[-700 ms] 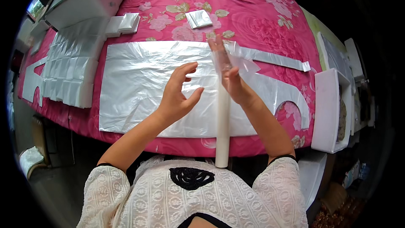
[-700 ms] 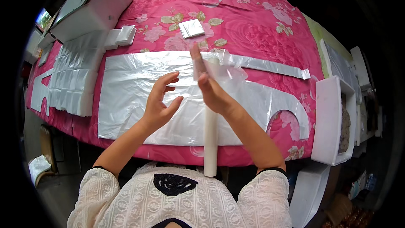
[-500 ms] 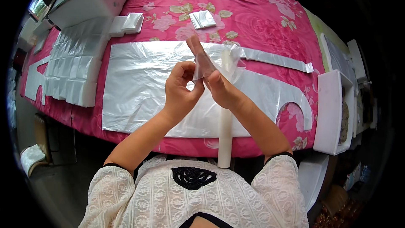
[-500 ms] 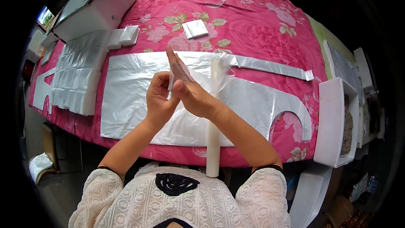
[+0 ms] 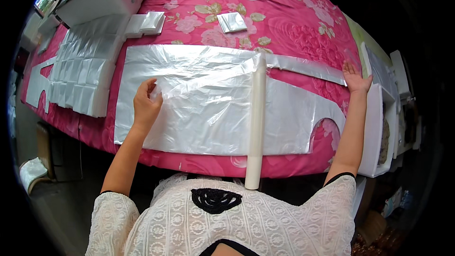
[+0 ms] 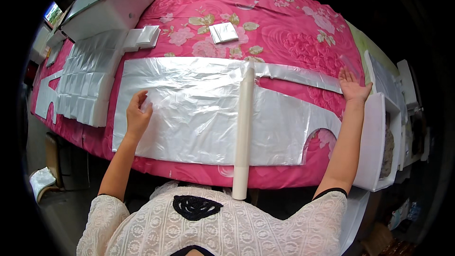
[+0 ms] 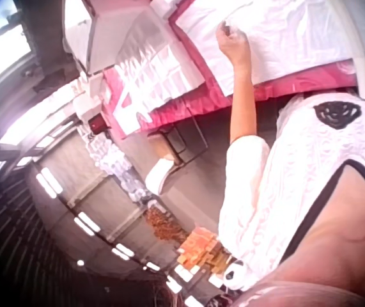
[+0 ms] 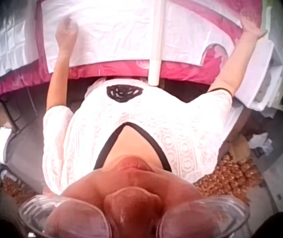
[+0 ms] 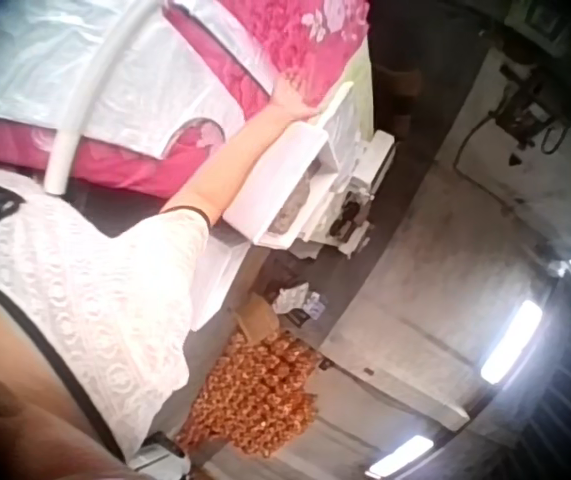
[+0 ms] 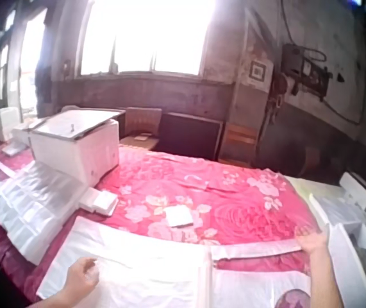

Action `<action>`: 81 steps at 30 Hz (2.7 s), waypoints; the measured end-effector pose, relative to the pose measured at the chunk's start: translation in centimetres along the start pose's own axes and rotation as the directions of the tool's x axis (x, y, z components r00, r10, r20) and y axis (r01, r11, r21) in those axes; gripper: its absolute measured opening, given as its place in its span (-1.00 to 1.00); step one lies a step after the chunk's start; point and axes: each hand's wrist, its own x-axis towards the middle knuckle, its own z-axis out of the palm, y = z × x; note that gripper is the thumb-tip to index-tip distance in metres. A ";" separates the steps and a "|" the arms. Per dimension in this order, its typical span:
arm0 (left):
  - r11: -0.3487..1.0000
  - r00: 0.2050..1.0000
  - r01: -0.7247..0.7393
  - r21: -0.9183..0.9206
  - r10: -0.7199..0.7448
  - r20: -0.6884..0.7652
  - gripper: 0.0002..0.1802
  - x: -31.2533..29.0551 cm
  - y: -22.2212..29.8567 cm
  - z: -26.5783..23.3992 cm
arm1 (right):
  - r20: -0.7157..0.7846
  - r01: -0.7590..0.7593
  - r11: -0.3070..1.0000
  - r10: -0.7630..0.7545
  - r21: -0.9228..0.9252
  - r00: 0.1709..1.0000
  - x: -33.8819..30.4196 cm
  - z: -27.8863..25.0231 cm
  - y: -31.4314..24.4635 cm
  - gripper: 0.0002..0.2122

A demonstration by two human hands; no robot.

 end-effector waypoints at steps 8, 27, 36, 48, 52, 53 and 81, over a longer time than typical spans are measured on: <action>0.944 0.998 -0.036 0.327 0.051 -0.038 -0.48 -2.4 -2.2 -4.8 | 0.699 0.770 -0.073 0.372 -0.633 0.611 -13.2 -7.2 11.9 -0.40; 0.985 0.989 0.140 -0.100 -0.145 -0.037 -0.55 -9.7 -2.9 -13.5 | 0.794 0.818 0.559 0.555 -0.136 -0.247 -28.6 2.8 30.4 -0.62; 0.939 0.947 0.320 -0.127 -0.318 0.039 -0.59 -15.4 -1.7 -14.3 | 0.706 0.944 0.254 0.629 0.209 -0.326 -24.8 3.5 39.9 -0.52; 0.799 0.783 0.597 -0.068 -0.561 0.269 -0.44 -15.8 -1.1 -13.0 | 0.895 0.872 0.223 0.208 -0.436 0.394 -33.8 5.4 49.8 -0.39; 0.333 0.620 0.784 -0.523 -0.433 0.654 -0.39 -16.2 -1.0 -13.6 | 0.602 0.060 0.777 0.434 -0.627 0.671 -32.5 4.5 47.5 -0.22; 0.185 0.625 0.778 -0.601 -0.332 0.706 -0.40 -15.9 -0.7 -13.5 | 0.561 -0.184 0.768 0.588 -0.613 0.582 -32.2 5.1 45.9 -0.23; 0.503 0.389 0.843 -0.192 -0.323 0.863 -0.51 -12.3 2.8 -6.8 | 0.243 -0.432 0.681 0.661 -0.590 0.710 -21.8 0.9 35.4 -0.58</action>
